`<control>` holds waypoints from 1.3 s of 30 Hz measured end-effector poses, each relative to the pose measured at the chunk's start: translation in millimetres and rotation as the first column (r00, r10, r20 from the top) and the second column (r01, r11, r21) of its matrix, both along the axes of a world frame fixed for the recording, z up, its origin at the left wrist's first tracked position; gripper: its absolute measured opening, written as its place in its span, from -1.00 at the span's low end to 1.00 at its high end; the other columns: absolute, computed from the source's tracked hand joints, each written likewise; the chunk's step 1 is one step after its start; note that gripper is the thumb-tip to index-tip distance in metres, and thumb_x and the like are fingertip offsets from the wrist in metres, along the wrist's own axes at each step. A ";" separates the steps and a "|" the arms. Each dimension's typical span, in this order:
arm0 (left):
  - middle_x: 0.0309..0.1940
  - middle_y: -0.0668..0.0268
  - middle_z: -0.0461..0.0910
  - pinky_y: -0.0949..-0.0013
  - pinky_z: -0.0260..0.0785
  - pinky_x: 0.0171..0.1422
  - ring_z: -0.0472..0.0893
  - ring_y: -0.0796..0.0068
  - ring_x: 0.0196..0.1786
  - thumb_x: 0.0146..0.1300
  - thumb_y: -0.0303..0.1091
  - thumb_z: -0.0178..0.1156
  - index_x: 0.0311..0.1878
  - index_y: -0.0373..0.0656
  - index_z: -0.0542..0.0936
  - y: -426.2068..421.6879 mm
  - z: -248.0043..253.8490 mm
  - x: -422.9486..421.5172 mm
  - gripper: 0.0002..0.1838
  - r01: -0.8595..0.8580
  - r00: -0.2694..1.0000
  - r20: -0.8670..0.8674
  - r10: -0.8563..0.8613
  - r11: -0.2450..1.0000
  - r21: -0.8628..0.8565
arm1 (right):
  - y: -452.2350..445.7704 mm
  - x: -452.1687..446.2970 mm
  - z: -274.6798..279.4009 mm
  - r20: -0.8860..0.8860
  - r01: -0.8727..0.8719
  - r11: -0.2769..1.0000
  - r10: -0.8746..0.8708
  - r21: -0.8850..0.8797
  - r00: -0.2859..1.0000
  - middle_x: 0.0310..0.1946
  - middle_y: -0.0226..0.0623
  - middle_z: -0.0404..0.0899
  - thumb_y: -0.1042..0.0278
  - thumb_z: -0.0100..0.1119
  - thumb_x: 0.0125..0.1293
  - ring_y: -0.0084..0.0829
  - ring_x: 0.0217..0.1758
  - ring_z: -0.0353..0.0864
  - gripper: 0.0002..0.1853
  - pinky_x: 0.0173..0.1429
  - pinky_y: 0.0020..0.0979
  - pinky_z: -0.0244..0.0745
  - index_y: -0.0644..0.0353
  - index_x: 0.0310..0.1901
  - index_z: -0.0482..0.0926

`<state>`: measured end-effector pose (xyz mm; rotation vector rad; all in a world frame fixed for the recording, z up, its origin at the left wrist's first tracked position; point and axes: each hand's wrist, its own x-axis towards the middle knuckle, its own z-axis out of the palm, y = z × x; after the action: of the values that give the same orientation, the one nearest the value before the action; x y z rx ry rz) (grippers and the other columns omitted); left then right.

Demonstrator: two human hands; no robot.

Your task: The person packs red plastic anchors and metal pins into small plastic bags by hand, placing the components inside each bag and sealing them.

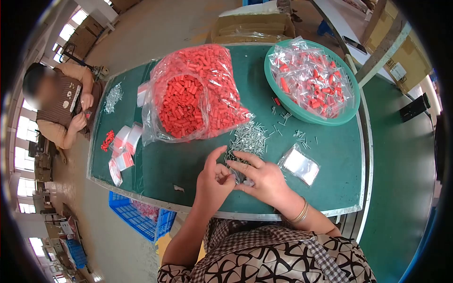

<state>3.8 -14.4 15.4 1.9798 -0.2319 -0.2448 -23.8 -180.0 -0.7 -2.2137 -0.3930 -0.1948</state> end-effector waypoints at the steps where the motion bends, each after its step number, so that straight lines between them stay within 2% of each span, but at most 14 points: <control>1: -0.57 0.42 0.46 0.63 0.30 -0.36 0.43 0.76 -0.49 0.04 -0.68 0.17 0.33 -0.14 0.29 1.2 1.1 -0.2 -0.29 0.010 0.999 -0.040 -0.010 1.000 -0.012 | -1.2 0.1 0.9 -0.023 -0.017 0.999 0.018 0.032 1.000 0.15 -0.30 0.49 0.32 0.49 -0.13 -0.31 -0.34 0.67 -0.38 -0.27 -0.32 0.59 0.00 0.08 0.56; 5: -0.57 0.42 0.47 0.61 0.31 -0.35 0.44 0.74 -0.49 0.07 -0.65 0.19 0.35 -0.13 0.27 3.2 -2.7 -0.7 -0.28 0.043 0.995 -0.086 -0.047 0.998 -0.047 | -3.5 -0.2 0.3 -0.092 -0.041 0.991 0.053 0.130 0.994 0.10 -0.28 0.52 0.31 0.50 -0.12 -0.26 -0.25 0.67 -0.45 -0.18 -0.30 0.59 0.05 0.01 0.58; 8: -0.54 0.42 0.48 0.61 0.30 -0.35 0.44 0.75 -0.47 0.14 -0.66 0.16 0.30 -0.17 0.33 5.2 -0.7 -1.7 -0.39 0.019 0.978 -0.201 -0.058 0.981 -0.194 | -8.2 -0.5 -2.9 -0.063 -0.021 0.962 0.039 0.273 0.997 0.05 -0.26 0.57 0.30 0.51 -0.10 -0.21 -0.09 0.65 -0.48 -0.04 -0.31 0.57 0.10 -0.02 0.58; 11: -0.47 0.40 0.52 0.62 0.32 -0.38 0.47 0.75 -0.44 0.17 -0.67 0.14 0.19 -0.26 0.43 20.6 -14.9 11.9 -0.53 -0.043 0.987 -0.159 0.001 0.964 -0.262 | -19.3 -5.3 -1.6 -0.163 0.019 0.944 0.037 0.329 0.986 0.01 -0.24 0.59 0.30 0.52 -0.09 -0.19 0.03 0.61 -0.49 0.07 -0.33 0.53 0.14 -0.03 0.58; 12: -0.35 0.32 0.56 0.52 0.38 -0.35 0.52 0.63 -0.43 0.17 -0.65 0.15 0.01 -0.25 0.56 25.7 -26.4 19.4 -0.69 -0.068 0.997 -0.035 0.064 0.993 -0.099 | -22.0 -7.2 -2.9 -0.164 0.032 0.936 0.028 0.351 0.986 0.00 -0.24 0.60 0.30 0.52 -0.09 -0.20 0.03 0.61 -0.49 0.08 -0.33 0.52 0.14 -0.03 0.59; 15: -0.22 0.26 0.58 0.37 0.46 -0.23 0.58 0.37 -0.34 0.11 -0.63 0.20 -0.08 -0.23 0.61 26.2 -37.2 39.5 -0.72 0.016 0.883 0.432 -0.187 0.929 0.369 | -26.9 -11.8 -9.7 -0.165 0.056 0.915 0.012 0.399 0.986 -0.03 -0.23 0.61 0.32 0.54 -0.09 -0.23 0.02 0.61 -0.49 0.08 -0.34 0.51 0.16 -0.04 0.60; 16: -0.13 0.24 0.57 0.26 0.47 -0.09 0.57 0.18 -0.19 0.06 -0.59 0.21 -0.11 -0.21 0.61 21.4 -31.7 43.6 -0.72 0.046 0.815 0.507 -0.280 0.904 0.426 | -27.6 -13.0 -12.0 -0.168 0.062 0.913 0.008 0.404 0.986 -0.04 -0.23 0.61 0.33 0.54 -0.10 -0.23 0.01 0.61 -0.49 0.08 -0.34 0.51 0.16 -0.04 0.60; 19: -0.14 0.22 0.58 0.20 0.46 -0.04 0.55 0.13 -0.11 0.05 -0.57 0.19 -0.14 -0.21 0.61 18.2 -40.1 56.3 -0.75 0.109 0.741 0.498 -0.451 0.812 0.573 | -29.2 -13.9 -11.0 -0.182 0.078 0.912 -0.003 0.404 0.983 -0.06 -0.23 0.62 0.35 0.55 -0.11 -0.25 -0.01 0.62 -0.49 0.07 -0.35 0.51 0.16 -0.04 0.61; 23: -0.23 0.21 0.55 0.19 0.47 -0.13 0.56 0.17 -0.13 0.05 -0.57 0.19 -0.28 -0.22 0.58 20.0 -41.6 66.2 -0.86 0.119 0.713 0.429 -0.554 0.699 0.705 | -31.1 -11.5 -10.5 -0.213 0.099 0.904 -0.009 0.417 0.977 -0.08 -0.24 0.63 0.37 0.55 -0.11 -0.28 -0.04 0.62 -0.50 0.06 -0.36 0.51 0.17 -0.06 0.61; 26: -0.31 0.20 0.49 0.20 0.44 -0.17 0.53 0.18 -0.17 0.04 -0.51 0.14 -0.36 -0.21 0.50 21.5 -50.0 71.6 -0.93 0.109 0.689 0.472 -0.550 0.722 0.683 | -30.7 -11.1 -10.5 -0.229 0.125 0.893 -0.025 0.433 0.973 -0.09 -0.24 0.63 0.39 0.55 -0.11 -0.29 -0.06 0.63 -0.51 0.04 -0.37 0.52 0.17 -0.07 0.62; 29: -0.31 0.18 0.50 0.18 0.45 -0.18 0.55 0.16 -0.19 0.08 -0.49 0.20 -0.29 -0.21 0.52 25.4 -51.4 73.1 -0.89 0.101 0.807 0.432 -0.403 0.814 0.571 | -32.4 -10.6 -11.4 -0.194 0.115 0.894 -0.031 0.433 0.980 -0.10 -0.23 0.63 0.39 0.55 -0.11 -0.28 -0.06 0.63 -0.51 0.03 -0.37 0.53 0.17 -0.06 0.61; 32: -0.30 0.15 0.51 0.15 0.45 -0.15 0.56 0.12 -0.18 0.10 -0.46 0.25 -0.22 -0.19 0.55 13.7 -34.4 56.9 -0.84 0.114 0.968 0.150 -0.200 0.887 0.448 | -31.7 -12.8 -10.3 -0.214 0.126 0.891 -0.034 0.435 0.976 -0.09 -0.23 0.63 0.41 0.57 -0.14 -0.30 -0.04 0.62 -0.49 0.06 -0.38 0.50 0.19 -0.07 0.61; 36: -0.28 0.17 0.50 0.18 0.46 -0.17 0.56 0.13 -0.18 0.11 -0.47 0.20 -0.18 -0.20 0.56 1.9 -42.6 46.2 -0.82 0.089 0.829 0.429 -0.359 0.842 0.532 | -29.4 -14.0 -10.0 -0.215 0.101 0.891 -0.003 0.443 0.977 -0.10 -0.22 0.63 0.43 0.58 -0.16 -0.31 -0.04 0.62 -0.47 0.07 -0.38 0.50 0.20 -0.07 0.60; 39: -0.32 0.18 0.47 0.18 0.47 -0.18 0.56 0.13 -0.20 0.10 -0.50 0.14 -0.21 -0.23 0.55 0.1 -40.9 46.0 -0.84 0.101 0.772 0.433 -0.466 0.762 0.640 | -29.8 -13.8 -10.1 -0.243 0.112 0.893 -0.003 0.436 0.970 -0.12 -0.23 0.63 0.43 0.58 -0.16 -0.32 -0.05 0.62 -0.47 0.05 -0.38 0.50 0.20 -0.07 0.60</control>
<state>49.8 -14.4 -25.5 2.6021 -0.9834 0.1162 -37.5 -209.8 -10.8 -1.7651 -0.1296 -0.0434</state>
